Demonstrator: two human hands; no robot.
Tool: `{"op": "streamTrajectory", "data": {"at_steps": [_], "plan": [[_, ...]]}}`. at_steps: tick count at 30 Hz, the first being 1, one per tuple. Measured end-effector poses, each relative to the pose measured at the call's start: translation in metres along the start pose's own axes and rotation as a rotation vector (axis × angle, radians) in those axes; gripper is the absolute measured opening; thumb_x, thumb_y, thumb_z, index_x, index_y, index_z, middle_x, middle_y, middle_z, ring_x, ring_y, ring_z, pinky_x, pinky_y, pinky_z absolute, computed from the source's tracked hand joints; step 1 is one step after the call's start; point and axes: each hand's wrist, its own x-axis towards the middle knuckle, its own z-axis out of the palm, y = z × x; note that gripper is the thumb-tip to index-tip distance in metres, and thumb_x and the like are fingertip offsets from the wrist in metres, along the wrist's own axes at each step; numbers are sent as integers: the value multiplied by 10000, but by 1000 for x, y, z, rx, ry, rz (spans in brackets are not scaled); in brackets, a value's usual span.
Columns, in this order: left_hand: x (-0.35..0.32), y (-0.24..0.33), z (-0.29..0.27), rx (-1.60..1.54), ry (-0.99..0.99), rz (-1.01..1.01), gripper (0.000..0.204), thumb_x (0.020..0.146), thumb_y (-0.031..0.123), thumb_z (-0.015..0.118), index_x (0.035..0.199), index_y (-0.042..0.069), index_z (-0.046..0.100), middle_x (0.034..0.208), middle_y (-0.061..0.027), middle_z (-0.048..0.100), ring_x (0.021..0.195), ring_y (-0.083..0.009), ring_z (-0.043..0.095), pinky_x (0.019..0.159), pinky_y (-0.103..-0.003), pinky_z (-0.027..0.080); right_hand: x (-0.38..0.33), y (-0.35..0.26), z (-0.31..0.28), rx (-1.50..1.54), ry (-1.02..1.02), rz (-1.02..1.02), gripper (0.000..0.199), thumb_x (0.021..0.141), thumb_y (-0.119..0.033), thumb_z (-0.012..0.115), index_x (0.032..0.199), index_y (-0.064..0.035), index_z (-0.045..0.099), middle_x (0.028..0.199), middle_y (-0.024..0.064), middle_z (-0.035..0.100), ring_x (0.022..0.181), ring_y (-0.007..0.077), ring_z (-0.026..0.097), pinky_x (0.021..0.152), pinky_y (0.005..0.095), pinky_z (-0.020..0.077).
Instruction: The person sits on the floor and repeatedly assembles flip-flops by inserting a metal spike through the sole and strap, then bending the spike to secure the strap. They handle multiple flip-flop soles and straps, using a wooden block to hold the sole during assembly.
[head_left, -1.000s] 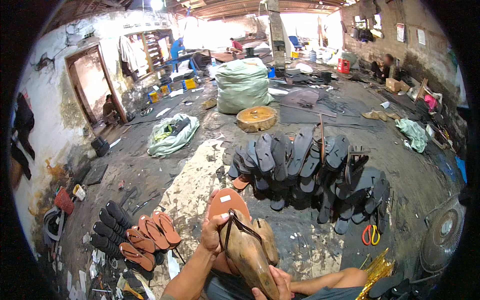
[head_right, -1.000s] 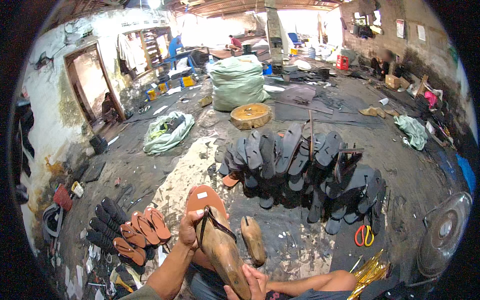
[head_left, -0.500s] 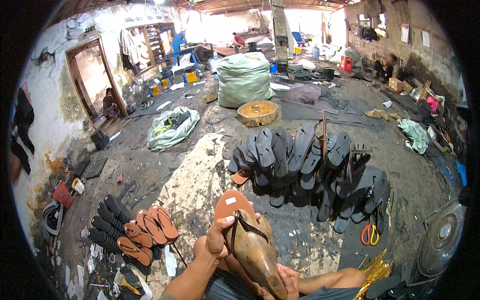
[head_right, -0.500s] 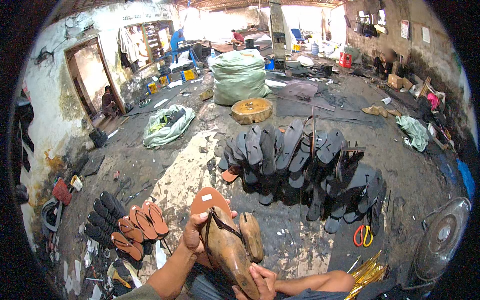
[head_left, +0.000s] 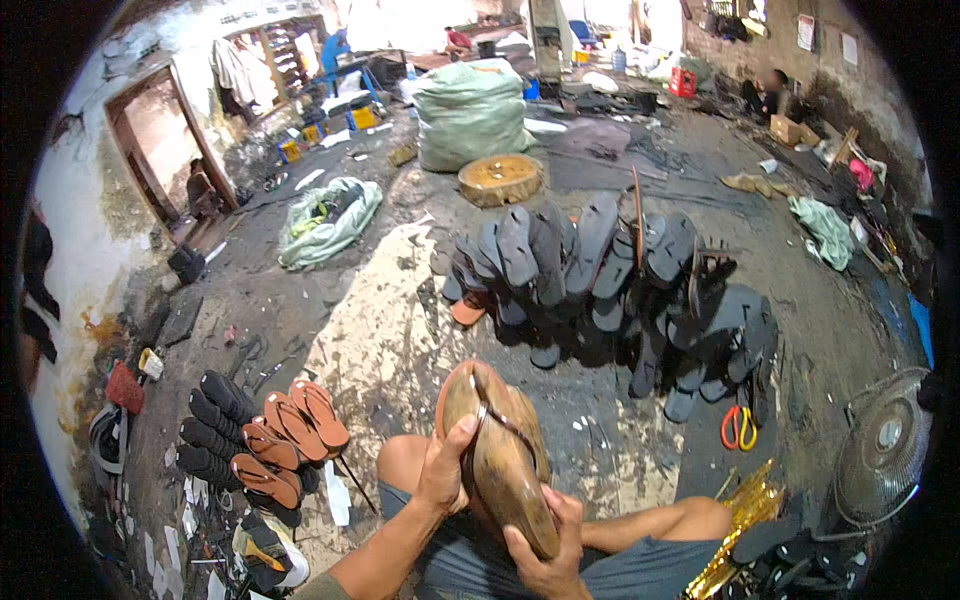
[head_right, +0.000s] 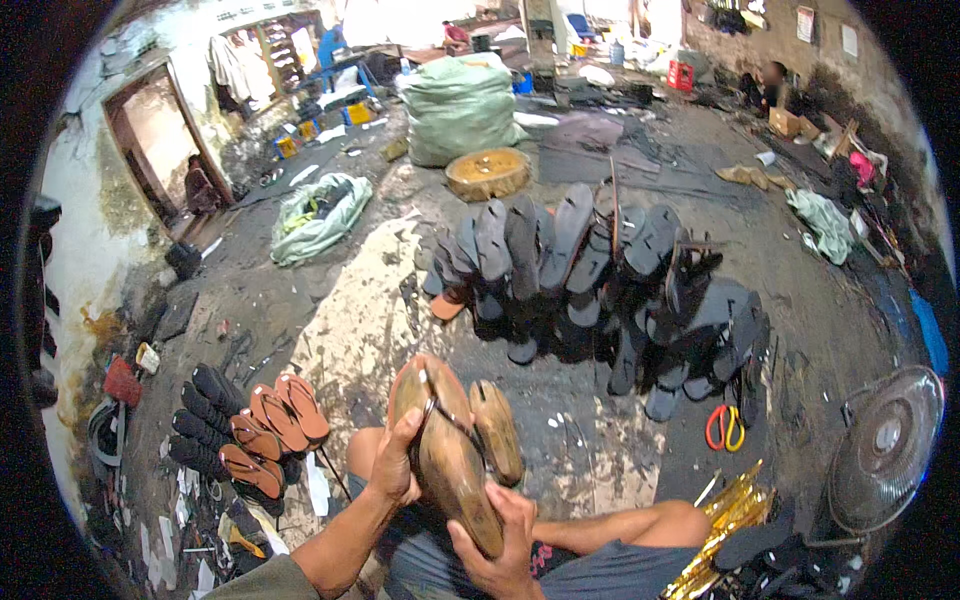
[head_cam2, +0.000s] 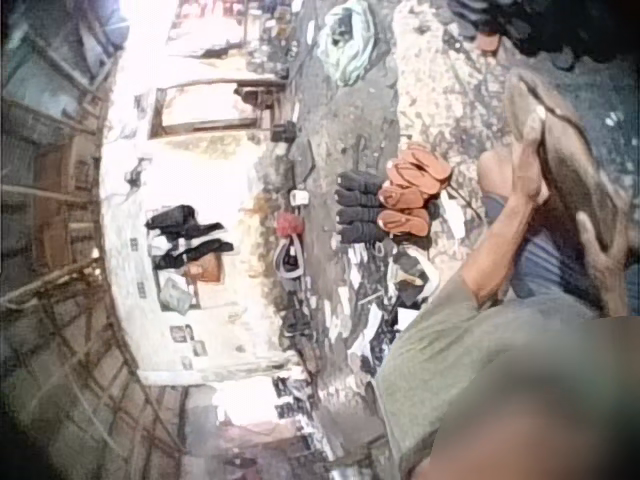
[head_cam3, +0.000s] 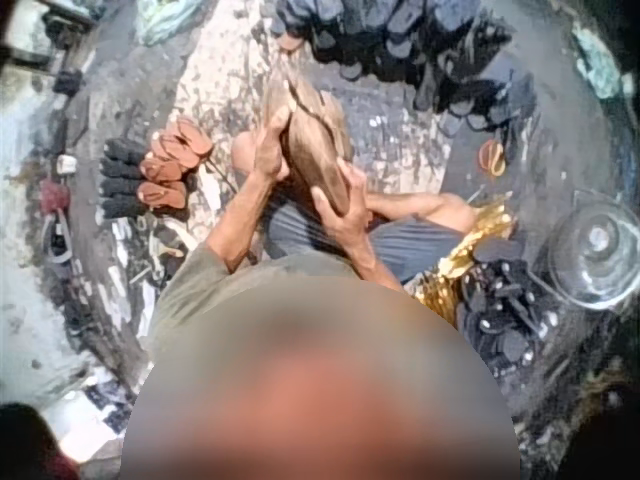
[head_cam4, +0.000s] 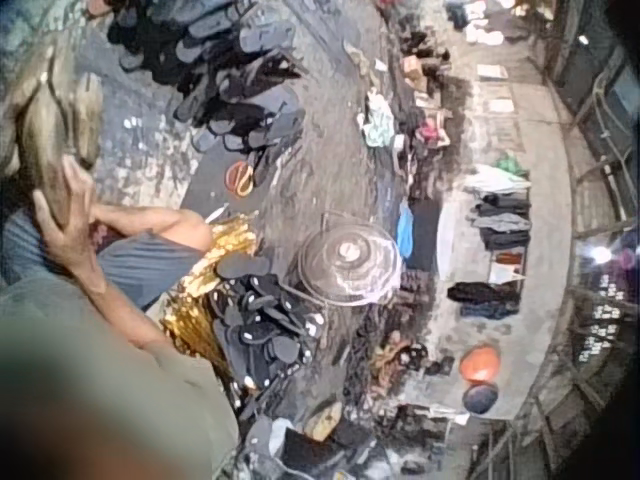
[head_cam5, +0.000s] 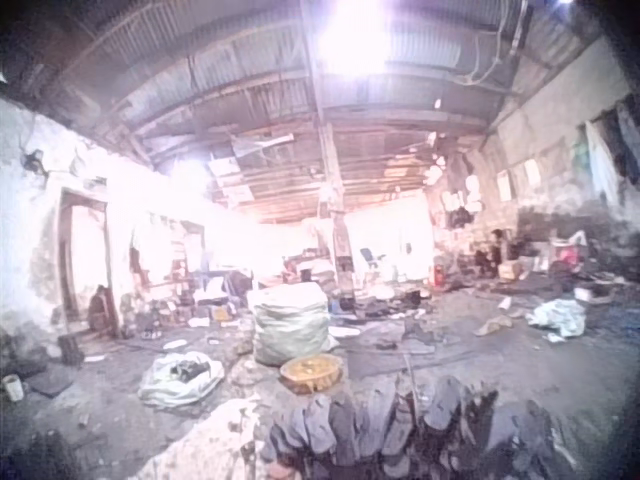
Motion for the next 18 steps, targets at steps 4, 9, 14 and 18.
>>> {"op": "streamTrajectory", "data": {"at_steps": [4,9,14,18], "plan": [[-9,-41,-6,540,99,212,1150,821,407,866,1537,23,53,1490,-221,334,1378,-330,396,1180,-449,340,6,16,14,-123,-69,-28,872,707,-176,914,1462,-75,490,1347,224,519,1190,369,496,1029,477,384],[-35,-38,-11,250,95,-42,944,769,229,880,1404,90,195,1370,-169,411,1301,-269,453,1130,-453,397,4,9,-19,-72,-369,-7,915,760,-401,882,1509,-96,454,1381,217,481,1237,408,462,1084,508,344],[-101,-21,7,-192,27,-385,1035,700,304,892,1409,239,139,1445,-194,387,1367,-330,431,1129,-503,412,-4,13,-53,433,-453,648,534,1038,-527,529,1100,-1,602,957,93,601,906,210,572,841,321,466],[-129,-14,19,-163,116,-317,1078,642,354,892,1419,235,154,1464,-198,361,1355,-362,434,1087,-519,456,-25,-1,-53,881,-584,1020,443,1068,-459,532,825,-89,542,732,-31,475,698,94,444,651,278,413]]}}
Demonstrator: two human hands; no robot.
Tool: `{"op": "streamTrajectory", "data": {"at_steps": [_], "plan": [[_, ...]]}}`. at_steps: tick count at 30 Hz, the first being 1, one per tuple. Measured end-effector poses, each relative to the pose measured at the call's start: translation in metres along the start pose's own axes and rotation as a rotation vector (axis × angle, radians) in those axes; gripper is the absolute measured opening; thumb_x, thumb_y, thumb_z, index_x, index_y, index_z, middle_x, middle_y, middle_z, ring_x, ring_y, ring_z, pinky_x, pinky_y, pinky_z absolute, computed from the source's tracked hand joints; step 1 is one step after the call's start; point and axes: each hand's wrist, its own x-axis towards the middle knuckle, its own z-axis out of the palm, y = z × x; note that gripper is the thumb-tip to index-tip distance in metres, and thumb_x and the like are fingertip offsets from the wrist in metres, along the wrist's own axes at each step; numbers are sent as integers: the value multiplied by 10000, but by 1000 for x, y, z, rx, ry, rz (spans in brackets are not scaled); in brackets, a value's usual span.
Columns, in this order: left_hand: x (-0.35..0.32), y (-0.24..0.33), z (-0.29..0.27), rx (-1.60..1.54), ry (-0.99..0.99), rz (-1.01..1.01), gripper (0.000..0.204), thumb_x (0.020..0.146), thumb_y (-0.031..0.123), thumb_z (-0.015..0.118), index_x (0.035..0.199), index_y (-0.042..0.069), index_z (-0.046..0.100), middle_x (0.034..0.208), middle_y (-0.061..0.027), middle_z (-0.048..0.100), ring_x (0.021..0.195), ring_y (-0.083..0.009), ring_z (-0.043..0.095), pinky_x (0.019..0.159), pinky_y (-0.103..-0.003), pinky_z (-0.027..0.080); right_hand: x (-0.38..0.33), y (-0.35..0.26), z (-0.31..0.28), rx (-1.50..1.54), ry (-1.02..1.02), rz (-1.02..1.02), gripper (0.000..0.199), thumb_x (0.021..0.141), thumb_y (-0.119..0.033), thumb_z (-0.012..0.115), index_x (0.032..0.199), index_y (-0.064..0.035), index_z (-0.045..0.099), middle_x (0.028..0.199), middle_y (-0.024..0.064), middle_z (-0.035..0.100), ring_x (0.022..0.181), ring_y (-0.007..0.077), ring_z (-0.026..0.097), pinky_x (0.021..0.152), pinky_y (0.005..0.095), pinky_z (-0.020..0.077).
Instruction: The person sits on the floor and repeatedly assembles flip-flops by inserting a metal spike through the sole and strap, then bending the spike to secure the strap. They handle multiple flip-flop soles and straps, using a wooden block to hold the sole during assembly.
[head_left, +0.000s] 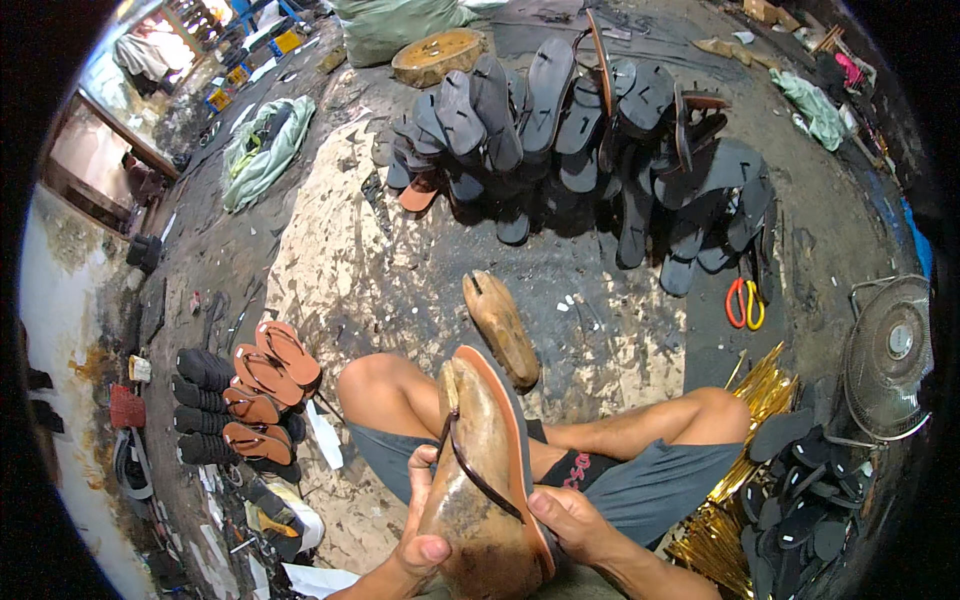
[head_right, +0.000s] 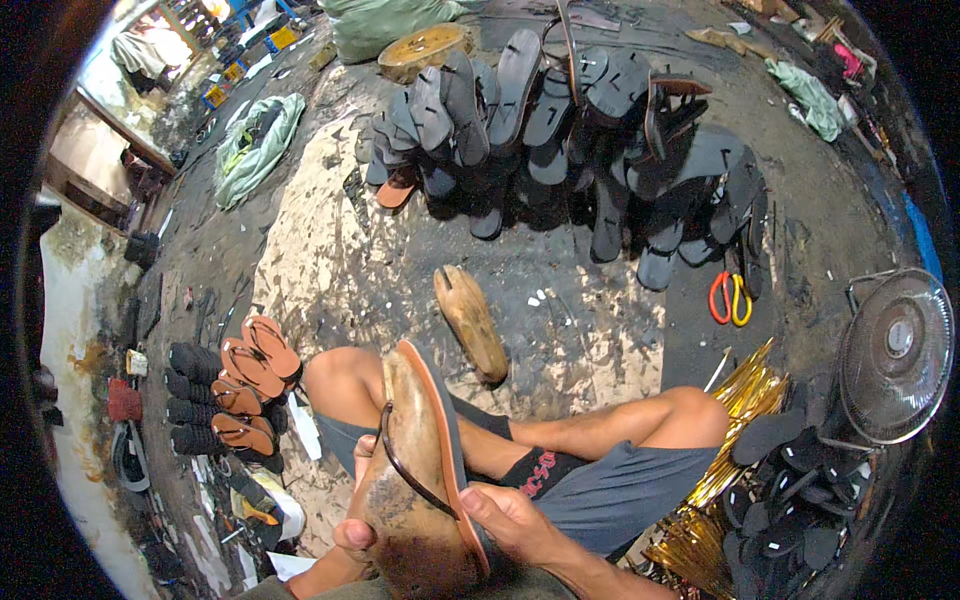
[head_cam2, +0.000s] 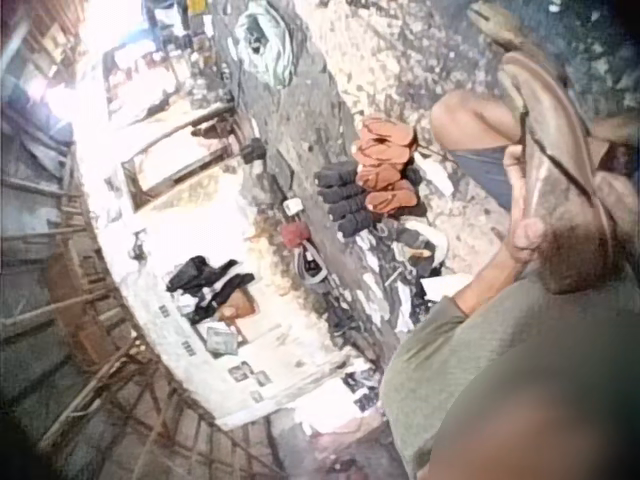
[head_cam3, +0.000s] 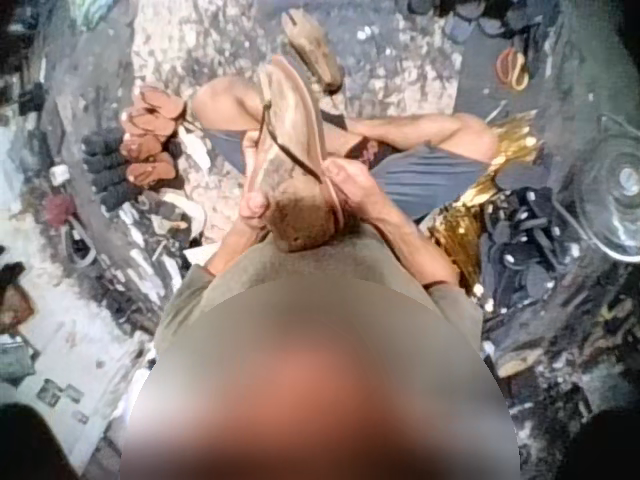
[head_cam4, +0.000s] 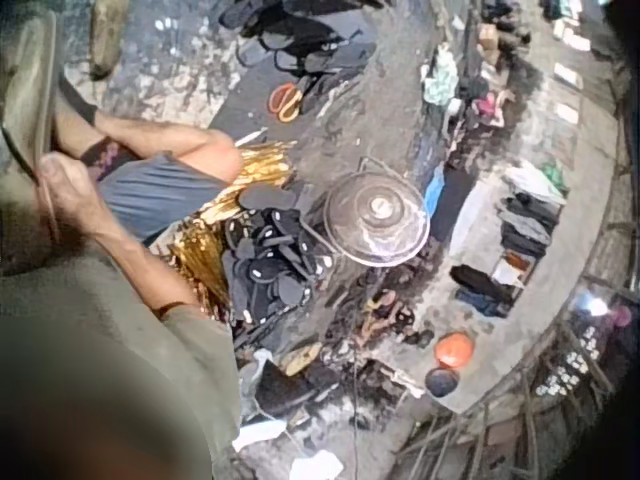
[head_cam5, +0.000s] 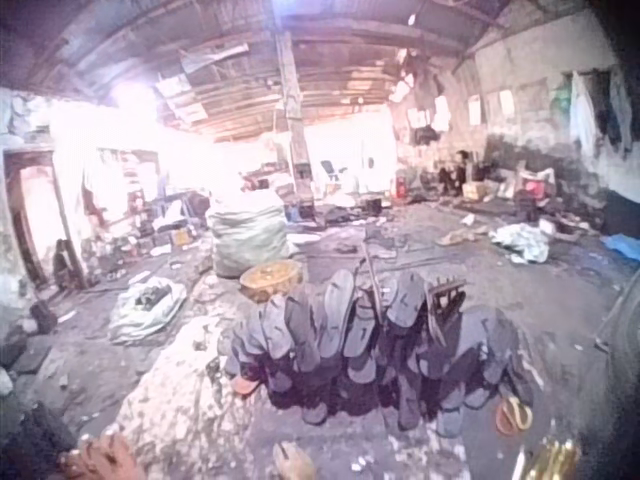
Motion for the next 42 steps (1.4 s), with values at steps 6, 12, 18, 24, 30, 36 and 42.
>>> {"op": "streamTrajectory", "data": {"at_steps": [6,12,18,24,30,36,42], "plan": [[7,-1,-7,-490,-10,89,1034,631,379,853,1440,222,227,1464,-202,362,1315,-386,473,1044,-567,498,-8,-8,-10,112,54,199,365,1027,-386,645,793,-116,575,715,-60,487,683,56,443,629,236,383],[11,-10,-4,-556,-83,107,951,697,307,836,1461,166,287,1532,-229,325,1357,-412,452,1102,-558,469,9,-7,8,248,-152,78,429,1101,-410,474,1020,-36,668,901,-25,601,852,79,526,771,270,450],[5,-2,10,-442,-39,189,980,730,318,815,1508,115,254,1583,-241,274,1391,-412,421,1127,-540,448,-19,-2,8,321,-33,250,377,1074,-382,548,811,-121,620,746,-89,497,687,54,420,614,257,332],[8,3,16,-429,-38,188,999,759,325,791,1540,82,219,1607,-241,248,1416,-403,396,1144,-526,433,-40,-3,10,427,33,341,397,1047,-397,599,735,-158,548,691,-108,431,639,53,389,585,244,286],[29,25,34,-407,-163,284,1019,787,333,767,1572,49,183,1630,-242,221,1442,-394,372,1160,-512,417,-7,0,7,455,-26,208,495,1072,-524,444,901,-101,636,806,-20,601,736,100,545,677,257,438],[76,34,38,-295,-451,297,1041,815,340,743,1603,15,147,1654,-243,195,1467,-384,347,1176,-497,402,13,-9,34,1313,-562,204,678,1015,-389,491,1563,-33,311,1482,164,497,1356,349,531,1128,678,385],[91,25,2,105,-170,177,858,937,266,627,1606,3,159,1600,-221,336,1449,-326,399,1187,-465,354,34,-29,11,374,-5,-406,769,933,-116,671,1574,-28,255,1527,196,424,1420,308,435,1182,523,356]]}}
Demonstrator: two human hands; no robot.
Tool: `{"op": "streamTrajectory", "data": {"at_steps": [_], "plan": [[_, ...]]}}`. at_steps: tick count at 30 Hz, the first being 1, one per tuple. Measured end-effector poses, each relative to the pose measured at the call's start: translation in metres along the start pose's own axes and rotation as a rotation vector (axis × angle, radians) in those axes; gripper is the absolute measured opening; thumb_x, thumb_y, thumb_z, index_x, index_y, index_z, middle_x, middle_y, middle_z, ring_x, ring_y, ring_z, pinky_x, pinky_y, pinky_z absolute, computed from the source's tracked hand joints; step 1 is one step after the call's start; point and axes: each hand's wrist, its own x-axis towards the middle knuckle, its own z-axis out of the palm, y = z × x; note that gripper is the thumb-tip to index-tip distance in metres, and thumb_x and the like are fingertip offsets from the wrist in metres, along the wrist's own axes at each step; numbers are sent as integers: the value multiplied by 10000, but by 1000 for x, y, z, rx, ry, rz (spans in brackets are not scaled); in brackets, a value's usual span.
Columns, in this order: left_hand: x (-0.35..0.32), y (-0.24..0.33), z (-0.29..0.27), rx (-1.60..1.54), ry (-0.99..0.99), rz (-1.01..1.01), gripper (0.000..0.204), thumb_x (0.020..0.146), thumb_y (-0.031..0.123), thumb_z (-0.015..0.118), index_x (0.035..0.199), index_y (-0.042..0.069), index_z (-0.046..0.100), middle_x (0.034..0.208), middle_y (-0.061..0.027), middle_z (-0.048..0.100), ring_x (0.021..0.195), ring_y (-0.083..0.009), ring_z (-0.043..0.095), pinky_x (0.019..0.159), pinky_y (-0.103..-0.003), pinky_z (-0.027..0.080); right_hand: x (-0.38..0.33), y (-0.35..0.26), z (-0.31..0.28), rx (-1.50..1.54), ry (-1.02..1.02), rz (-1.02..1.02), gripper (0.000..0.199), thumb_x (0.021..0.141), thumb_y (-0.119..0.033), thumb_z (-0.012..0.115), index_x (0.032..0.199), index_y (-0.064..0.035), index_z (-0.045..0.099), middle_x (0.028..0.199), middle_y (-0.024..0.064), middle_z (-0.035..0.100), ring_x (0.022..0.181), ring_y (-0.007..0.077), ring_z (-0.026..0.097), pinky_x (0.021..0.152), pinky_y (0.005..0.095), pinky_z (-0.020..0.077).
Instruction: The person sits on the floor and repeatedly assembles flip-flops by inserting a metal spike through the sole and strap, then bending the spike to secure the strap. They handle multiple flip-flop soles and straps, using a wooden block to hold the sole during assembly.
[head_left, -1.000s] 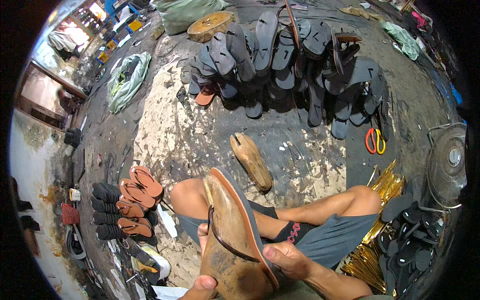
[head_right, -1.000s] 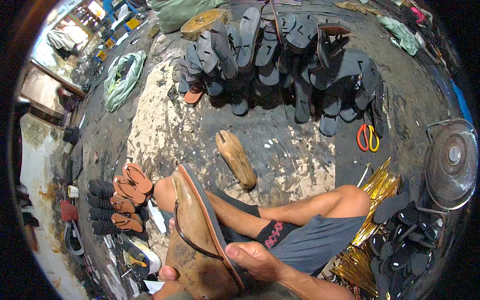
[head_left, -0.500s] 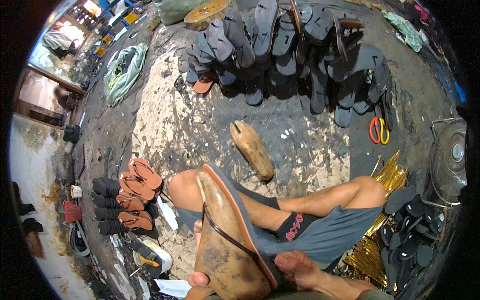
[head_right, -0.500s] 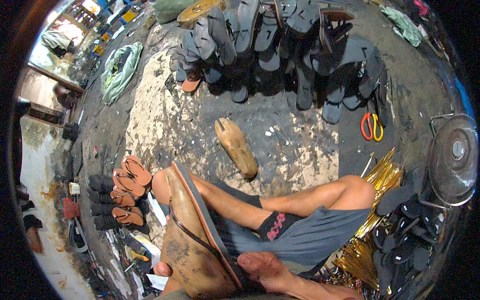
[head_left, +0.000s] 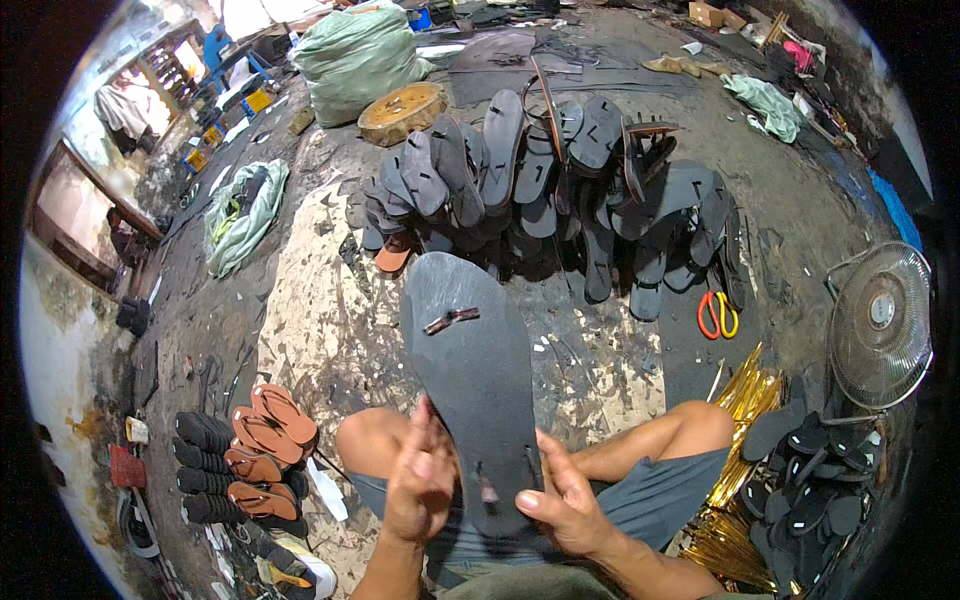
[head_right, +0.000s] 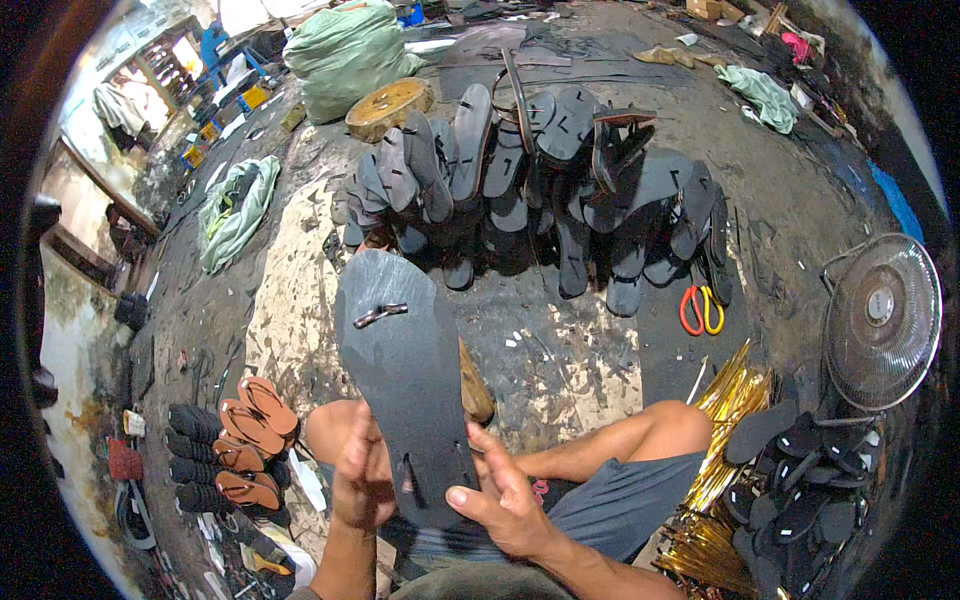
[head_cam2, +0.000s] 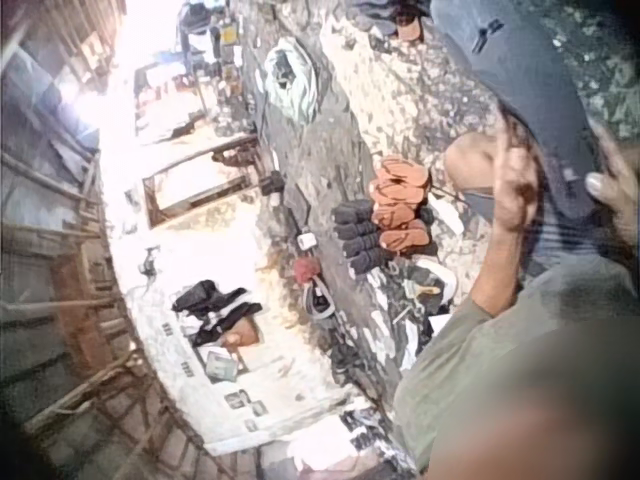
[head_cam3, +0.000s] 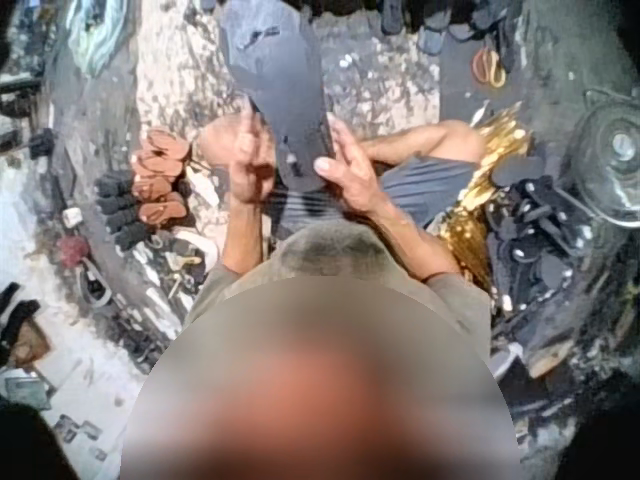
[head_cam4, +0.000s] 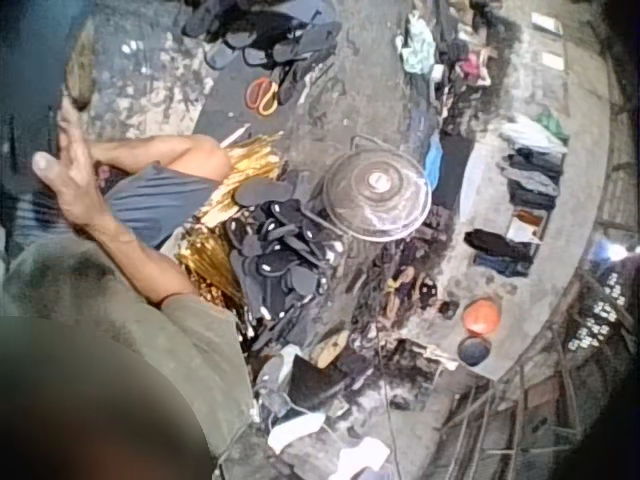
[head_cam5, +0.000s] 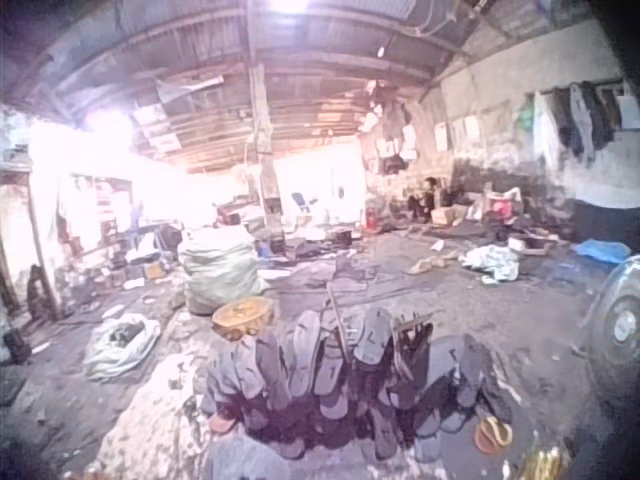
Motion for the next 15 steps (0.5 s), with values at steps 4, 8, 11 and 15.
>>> {"op": "streamTrajectory", "data": {"at_steps": [4,8,11,15], "plan": [[-9,-16,-8,86,2,-229,796,976,75,602,1601,-9,117,1533,-169,397,1387,-252,450,1151,-385,392,12,3,-15,-340,18,-115,795,930,-56,697,1570,-35,226,1523,183,374,1457,270,351,1204,434,317],[-9,-23,-10,511,-62,-29,885,978,109,656,1595,-63,45,1526,-190,397,1370,-253,452,1142,-358,370,17,1,-23,61,46,93,715,980,-170,646,1526,-30,206,1424,177,429,1327,243,448,1107,403,415],[-10,-24,-10,623,-80,-4,943,956,81,685,1602,-58,12,1525,-202,393,1381,-265,442,1148,-359,363,23,4,-24,-154,113,84,659,984,-160,638,1472,-16,218,1368,170,467,1255,221,490,1089,387,420],[-13,-14,-12,666,-196,65,1113,905,54,744,1594,-35,-126,1531,-220,381,1381,-279,453,1149,-378,372,31,20,-18,-403,127,-127,620,987,-158,667,1437,-9,267,1311,148,500,1223,194,504,1051,356,434]]}}
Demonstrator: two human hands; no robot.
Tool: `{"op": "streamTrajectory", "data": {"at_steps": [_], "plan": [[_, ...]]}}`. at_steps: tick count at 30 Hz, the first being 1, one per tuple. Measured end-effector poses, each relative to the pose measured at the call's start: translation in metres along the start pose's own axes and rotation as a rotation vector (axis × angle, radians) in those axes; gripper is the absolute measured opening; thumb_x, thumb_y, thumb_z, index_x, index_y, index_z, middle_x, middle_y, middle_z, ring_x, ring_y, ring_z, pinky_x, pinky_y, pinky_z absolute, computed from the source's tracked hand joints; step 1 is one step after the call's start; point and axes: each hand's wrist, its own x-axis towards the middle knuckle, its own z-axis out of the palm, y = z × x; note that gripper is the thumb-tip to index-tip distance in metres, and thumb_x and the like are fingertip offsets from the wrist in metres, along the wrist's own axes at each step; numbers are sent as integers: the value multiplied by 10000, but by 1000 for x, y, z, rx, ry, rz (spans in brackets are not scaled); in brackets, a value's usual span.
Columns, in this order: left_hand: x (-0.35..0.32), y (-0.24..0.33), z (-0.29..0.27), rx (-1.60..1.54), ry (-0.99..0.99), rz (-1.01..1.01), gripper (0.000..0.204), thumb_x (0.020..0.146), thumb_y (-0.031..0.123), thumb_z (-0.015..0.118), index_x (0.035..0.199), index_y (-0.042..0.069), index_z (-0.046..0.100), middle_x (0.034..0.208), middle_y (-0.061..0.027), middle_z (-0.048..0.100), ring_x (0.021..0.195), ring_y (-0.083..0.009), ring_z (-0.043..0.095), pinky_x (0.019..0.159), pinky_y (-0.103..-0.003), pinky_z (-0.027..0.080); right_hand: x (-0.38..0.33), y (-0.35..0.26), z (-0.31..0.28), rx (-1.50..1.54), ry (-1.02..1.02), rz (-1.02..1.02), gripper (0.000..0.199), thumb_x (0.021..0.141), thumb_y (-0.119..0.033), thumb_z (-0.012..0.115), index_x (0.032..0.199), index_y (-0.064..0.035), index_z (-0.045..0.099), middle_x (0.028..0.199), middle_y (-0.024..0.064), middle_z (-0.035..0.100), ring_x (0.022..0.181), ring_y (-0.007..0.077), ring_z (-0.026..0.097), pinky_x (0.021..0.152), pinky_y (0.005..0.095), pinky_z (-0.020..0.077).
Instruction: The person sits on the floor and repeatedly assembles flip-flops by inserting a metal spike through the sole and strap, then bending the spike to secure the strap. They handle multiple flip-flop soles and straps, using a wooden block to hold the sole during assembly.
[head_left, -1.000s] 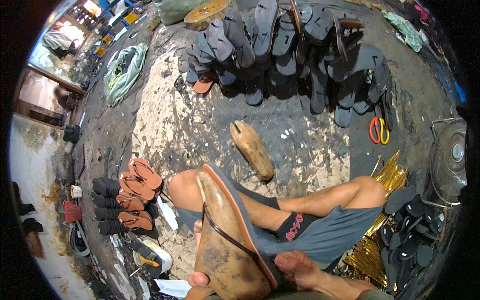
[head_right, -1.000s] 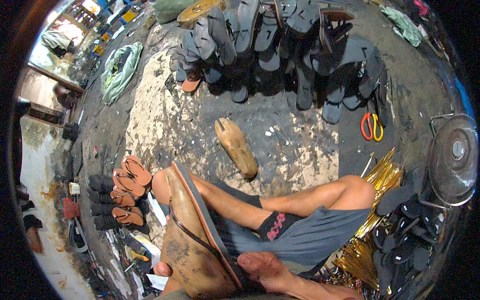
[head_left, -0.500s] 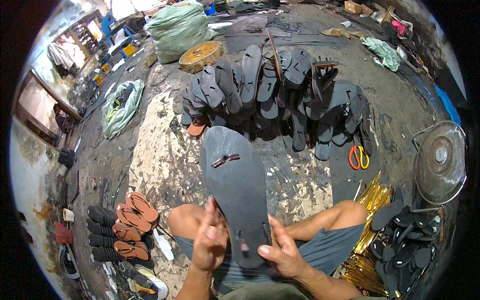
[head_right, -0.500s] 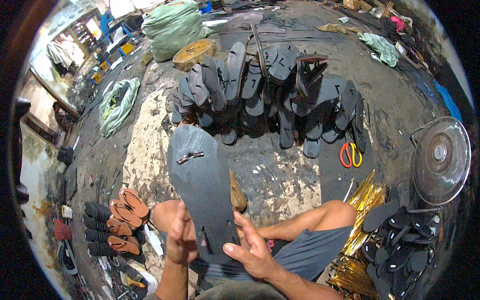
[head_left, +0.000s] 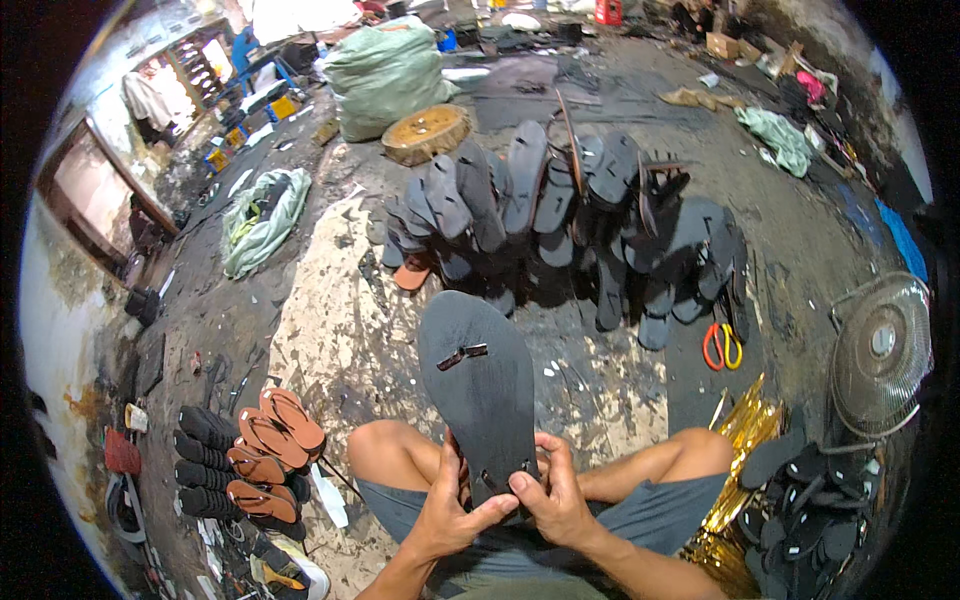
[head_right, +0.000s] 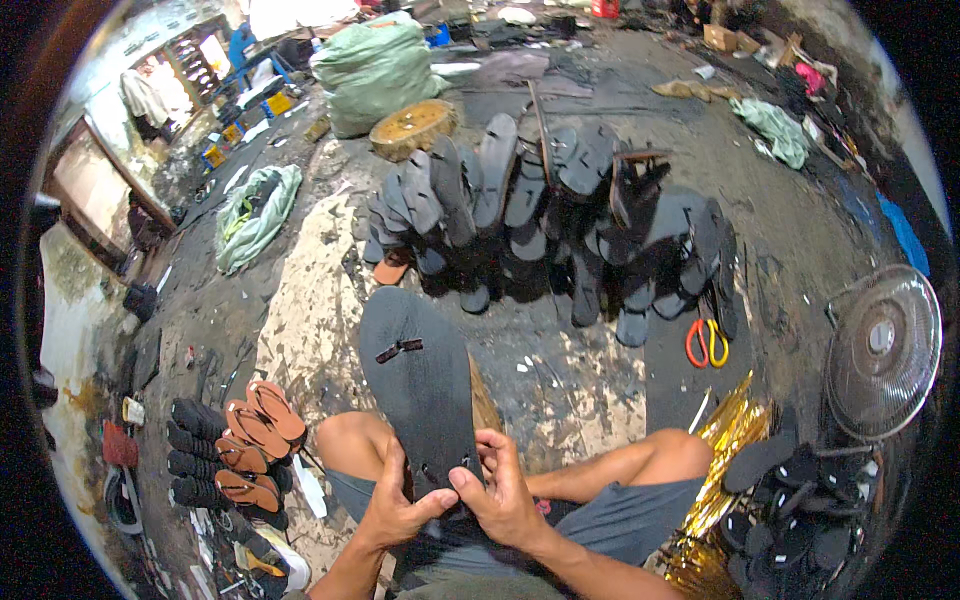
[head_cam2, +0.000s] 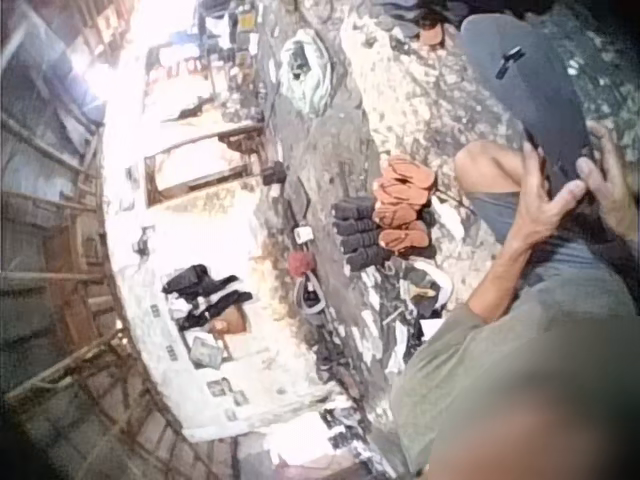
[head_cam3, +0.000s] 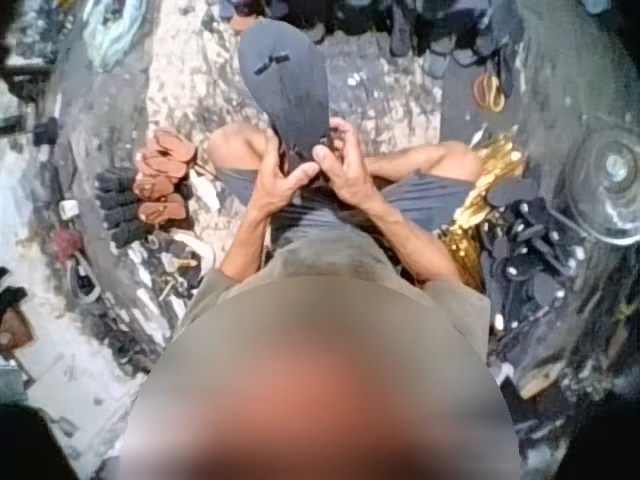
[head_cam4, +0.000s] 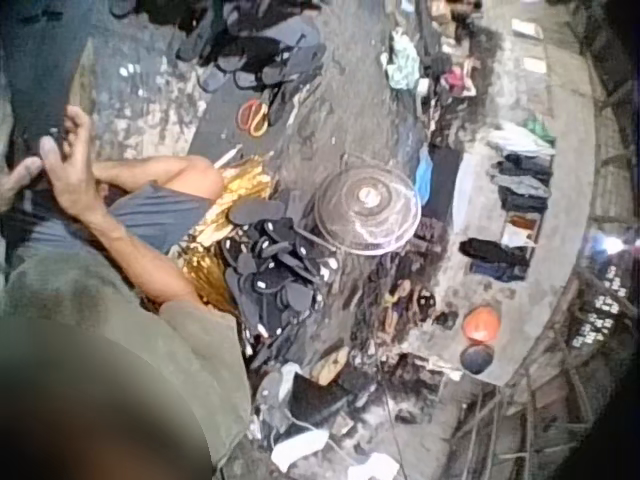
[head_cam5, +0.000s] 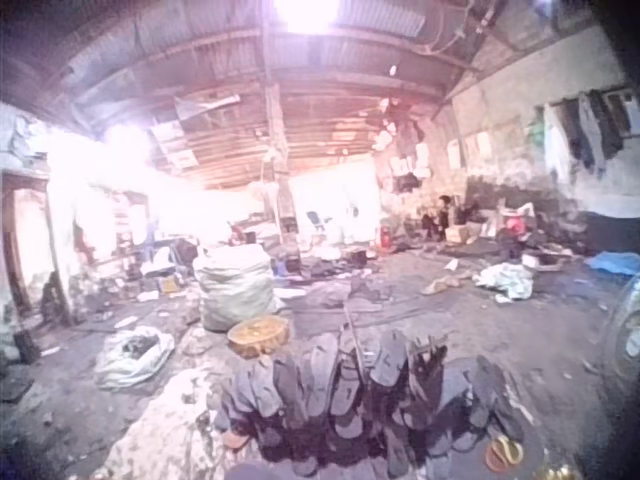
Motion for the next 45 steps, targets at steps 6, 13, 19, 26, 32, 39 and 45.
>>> {"op": "streamTrajectory", "data": {"at_steps": [6,13,19,26,32,39,45], "plan": [[14,29,-10,-165,219,395,1388,809,449,856,1563,22,-230,1645,-239,-201,1552,-342,27,1236,-485,118,11,-4,15,-656,147,-535,955,755,-381,923,1437,2,374,1353,141,491,1234,271,524,1064,406,440],[46,15,-61,-414,570,202,1116,867,394,802,1528,-17,1,1521,-245,93,1415,-348,241,1154,-459,259,24,-25,46,-433,-109,-7,576,869,-281,827,1290,49,615,1193,216,700,1128,247,673,981,381,527],[-67,3,-318,31,1336,319,897,917,346,756,1498,-50,199,1415,-249,344,1297,-353,424,1083,-436,380,62,-8,-52,-829,53,27,701,853,-516,787,1331,-21,651,1228,281,679,1140,360,675,984,397,517],[-245,-60,-418,646,1923,-151,676,975,291,702,1464,-89,430,1292,-254,638,1159,-359,638,1001,-410,521,161,-48,-175,-757,473,-178,518,948,-495,699,1089,2,709,986,92,738,939,215,681,876,366,531],[-167,-30,-324,181,1344,102,553,1051,305,547,1495,2,415,1373,-275,581,1257,-347,564,1032,-450,475,322,-207,-219,-81,777,-151,791,902,-692,625,1049,84,667,874,167,722,602,167,657,448,279,478],[-60,47,-213,46,809,337,521,1047,186,505,1489,-58,375,1475,-284,485,1320,-389,514,1136,-490,414,242,-186,-197,189,536,-393,271,993,-223,535,1049,25,628,917,158,724,645,183,669,582,311,565],[74,29,-72,-86,137,64,647,993,81,662,1564,23,363,1527,-163,461,1240,-264,612,947,-347,573,41,-35,-67,0,57,-50,326,1065,-189,499,1331,0,486,1092,76,670,896,152,665,779,312,576]]}}
